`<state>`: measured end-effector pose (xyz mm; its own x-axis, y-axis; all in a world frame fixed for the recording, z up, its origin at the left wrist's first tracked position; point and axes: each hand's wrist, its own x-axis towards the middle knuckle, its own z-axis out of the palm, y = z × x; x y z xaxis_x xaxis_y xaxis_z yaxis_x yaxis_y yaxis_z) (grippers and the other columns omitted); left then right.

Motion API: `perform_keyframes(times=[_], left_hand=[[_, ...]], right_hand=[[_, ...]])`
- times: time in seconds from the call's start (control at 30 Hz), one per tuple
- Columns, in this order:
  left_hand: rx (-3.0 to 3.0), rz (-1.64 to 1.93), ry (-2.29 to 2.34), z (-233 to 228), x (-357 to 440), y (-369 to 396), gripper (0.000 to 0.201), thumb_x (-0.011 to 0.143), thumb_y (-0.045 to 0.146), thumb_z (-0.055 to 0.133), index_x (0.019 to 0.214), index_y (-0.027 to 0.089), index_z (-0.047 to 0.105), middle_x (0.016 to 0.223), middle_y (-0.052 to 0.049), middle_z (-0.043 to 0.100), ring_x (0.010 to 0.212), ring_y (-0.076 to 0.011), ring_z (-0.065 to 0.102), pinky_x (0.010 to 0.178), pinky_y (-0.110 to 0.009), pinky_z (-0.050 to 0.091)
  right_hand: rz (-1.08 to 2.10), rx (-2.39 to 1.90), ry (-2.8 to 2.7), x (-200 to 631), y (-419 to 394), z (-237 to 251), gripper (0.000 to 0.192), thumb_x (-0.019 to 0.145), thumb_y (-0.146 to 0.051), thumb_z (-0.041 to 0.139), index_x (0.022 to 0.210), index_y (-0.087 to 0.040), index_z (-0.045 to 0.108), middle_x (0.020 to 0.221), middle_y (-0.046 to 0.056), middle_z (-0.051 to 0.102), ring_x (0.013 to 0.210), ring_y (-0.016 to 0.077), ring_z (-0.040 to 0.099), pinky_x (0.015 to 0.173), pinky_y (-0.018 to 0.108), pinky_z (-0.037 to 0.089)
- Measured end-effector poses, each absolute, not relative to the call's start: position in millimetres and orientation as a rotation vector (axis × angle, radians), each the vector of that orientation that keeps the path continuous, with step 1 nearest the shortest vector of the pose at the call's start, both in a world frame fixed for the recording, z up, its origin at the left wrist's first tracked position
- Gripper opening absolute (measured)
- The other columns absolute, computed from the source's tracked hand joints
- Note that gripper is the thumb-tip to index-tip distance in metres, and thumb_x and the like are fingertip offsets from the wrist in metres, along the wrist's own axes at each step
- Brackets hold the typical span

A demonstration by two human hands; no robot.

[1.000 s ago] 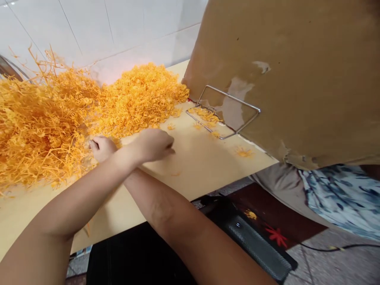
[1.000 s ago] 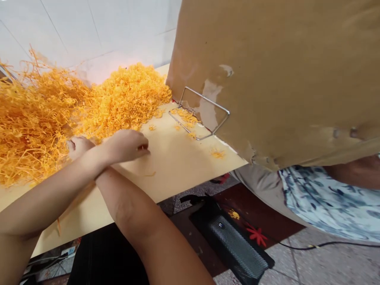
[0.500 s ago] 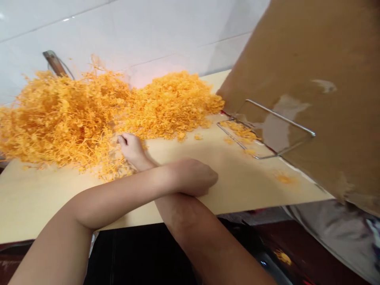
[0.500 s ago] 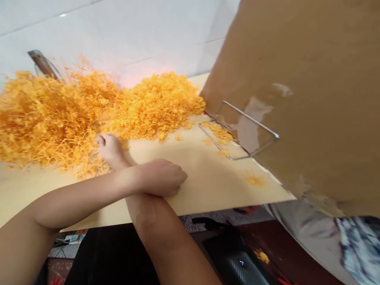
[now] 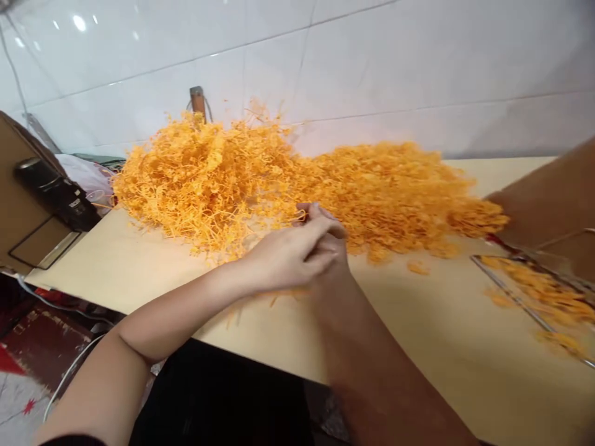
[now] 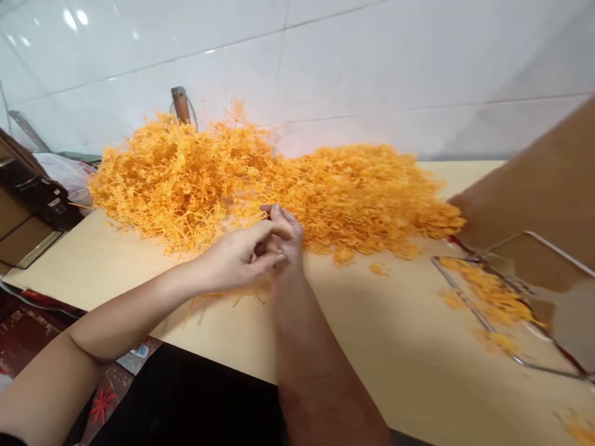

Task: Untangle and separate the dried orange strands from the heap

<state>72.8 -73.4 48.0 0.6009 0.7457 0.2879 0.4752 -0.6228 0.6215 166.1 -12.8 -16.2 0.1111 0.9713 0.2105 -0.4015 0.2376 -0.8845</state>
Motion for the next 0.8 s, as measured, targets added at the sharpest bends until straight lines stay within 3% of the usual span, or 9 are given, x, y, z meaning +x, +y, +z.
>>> perform_keyframes(times=[0.1,0.33,0.5,0.67,0.8], left_hand=[[2.079,0.975,1.083,34,44,-70,0.025,0.080,0.024,0.048,0.104,0.018,0.046,0.065,0.005,0.044,0.057,-0.0061,0.042,0.056,-0.021,0.034],[1.795,1.217,1.148,12,18,-81,0.018,0.082,0.028,0.046,0.096,0.017,0.044,0.062,0.006,0.038,0.055,-0.0047,0.037,0.054,-0.020,0.031],[1.829,1.207,1.140,14,11,-93,0.019,0.083,0.029,0.046,0.099,0.018,0.046,0.062,0.006,0.039,0.057,-0.0057,0.038,0.056,-0.020,0.032],[1.787,1.272,1.099,28,-13,-106,0.015,0.084,0.029,0.044,0.089,0.016,0.048,0.062,0.005,0.038,0.057,-0.0056,0.036,0.055,-0.020,0.031],[1.752,1.023,1.150,44,-66,-141,0.019,0.084,0.034,0.046,0.083,0.015,0.047,0.069,0.003,0.041,0.059,-0.0052,0.036,0.054,-0.019,0.031]], right_hand=[[1.356,-0.616,-0.827,161,-23,-10,0.014,0.073,-0.033,0.060,0.073,-0.020,0.057,0.062,-0.003,0.051,0.047,0.0055,0.045,0.045,0.020,0.038],[1.570,-0.565,-1.038,144,-40,-4,0.023,0.054,-0.033,0.077,0.068,-0.022,0.063,0.066,-0.002,0.060,0.057,0.0086,0.055,0.052,0.023,0.046],[1.578,-0.604,-1.141,146,-43,-6,0.025,0.052,-0.037,0.079,0.066,-0.023,0.063,0.066,-0.002,0.061,0.057,0.0091,0.054,0.054,0.025,0.045],[1.594,-0.598,-1.245,146,-41,-11,0.025,0.060,-0.043,0.073,0.069,-0.021,0.065,0.067,0.000,0.059,0.059,0.0090,0.052,0.056,0.025,0.043],[1.550,-0.688,-1.196,145,-39,-10,0.030,0.057,-0.046,0.074,0.064,-0.019,0.063,0.063,0.000,0.055,0.056,0.0078,0.048,0.054,0.024,0.040]])
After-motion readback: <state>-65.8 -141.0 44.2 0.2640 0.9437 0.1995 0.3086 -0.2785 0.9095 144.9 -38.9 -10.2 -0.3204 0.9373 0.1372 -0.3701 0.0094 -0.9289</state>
